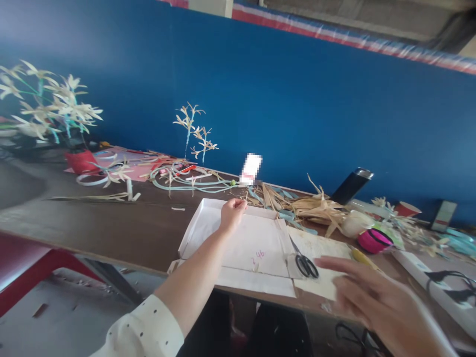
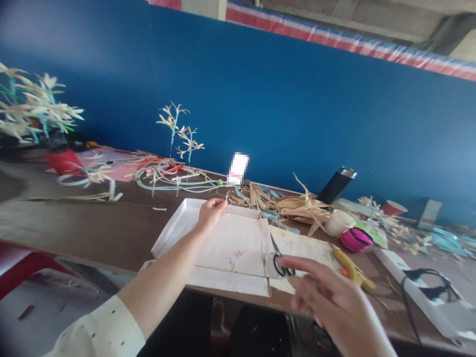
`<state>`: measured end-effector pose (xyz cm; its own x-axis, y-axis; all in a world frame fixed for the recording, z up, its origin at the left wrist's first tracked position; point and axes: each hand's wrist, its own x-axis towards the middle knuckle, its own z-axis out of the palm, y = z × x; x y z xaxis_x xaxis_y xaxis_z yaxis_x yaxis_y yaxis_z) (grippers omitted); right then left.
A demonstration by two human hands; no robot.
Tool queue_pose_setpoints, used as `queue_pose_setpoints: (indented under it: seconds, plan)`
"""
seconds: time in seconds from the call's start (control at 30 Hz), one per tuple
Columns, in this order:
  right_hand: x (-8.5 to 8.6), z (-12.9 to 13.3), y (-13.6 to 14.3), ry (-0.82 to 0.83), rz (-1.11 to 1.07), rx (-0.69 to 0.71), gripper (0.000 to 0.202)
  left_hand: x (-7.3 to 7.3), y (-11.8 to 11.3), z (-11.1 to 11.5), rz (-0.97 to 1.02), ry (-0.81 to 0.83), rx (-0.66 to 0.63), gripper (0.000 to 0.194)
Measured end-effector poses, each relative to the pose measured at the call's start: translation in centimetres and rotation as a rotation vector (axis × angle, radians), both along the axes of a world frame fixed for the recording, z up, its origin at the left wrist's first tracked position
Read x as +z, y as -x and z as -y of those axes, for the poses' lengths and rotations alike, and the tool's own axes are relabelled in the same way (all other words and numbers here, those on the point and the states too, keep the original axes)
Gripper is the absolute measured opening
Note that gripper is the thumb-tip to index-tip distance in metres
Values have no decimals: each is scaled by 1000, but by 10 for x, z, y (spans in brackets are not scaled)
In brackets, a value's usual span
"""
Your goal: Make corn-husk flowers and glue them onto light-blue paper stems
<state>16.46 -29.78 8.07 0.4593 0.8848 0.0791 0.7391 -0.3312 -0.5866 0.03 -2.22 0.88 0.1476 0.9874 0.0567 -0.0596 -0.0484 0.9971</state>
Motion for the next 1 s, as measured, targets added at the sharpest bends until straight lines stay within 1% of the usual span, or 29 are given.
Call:
queue_pose_setpoints:
  seconds: [0.03,0.07,0.13,0.17,0.23,0.33,0.47,0.57,0.73,0.8,1.0]
  plan:
    - [-5,-20,0,30,6,26,43,0,0,0,-4,-3,-5,16]
    - [-11,-39,-2,12,108,-24,39,0,0,0,-7,-9,-6,15]
    - [-24,-68,-10,0,285,-27,31,0,-1,0,-7,-15,0,15]
    - [-31,-77,-15,28,321,-1,31,0,-1,0,-4,-16,3,15]
    - [-40,-87,-24,112,382,55,29,1,-2,1,2,-12,-12,16]
    - [-44,-91,-31,243,436,131,28,3,-2,3,-10,-49,-42,18]
    - [-38,-97,-25,317,485,216,26,3,-1,5,-81,-118,-33,16]
    - [-33,-100,-20,344,496,250,25,1,-1,5,-105,-134,-24,15]
    - [-28,-95,-14,359,459,275,33,0,-1,6,-107,-152,-23,14]
    - [-27,-93,-10,358,443,279,34,1,-2,6,-104,-143,-27,14]
    - [-29,-96,-4,350,446,261,22,2,-3,6,-120,-140,-30,14]
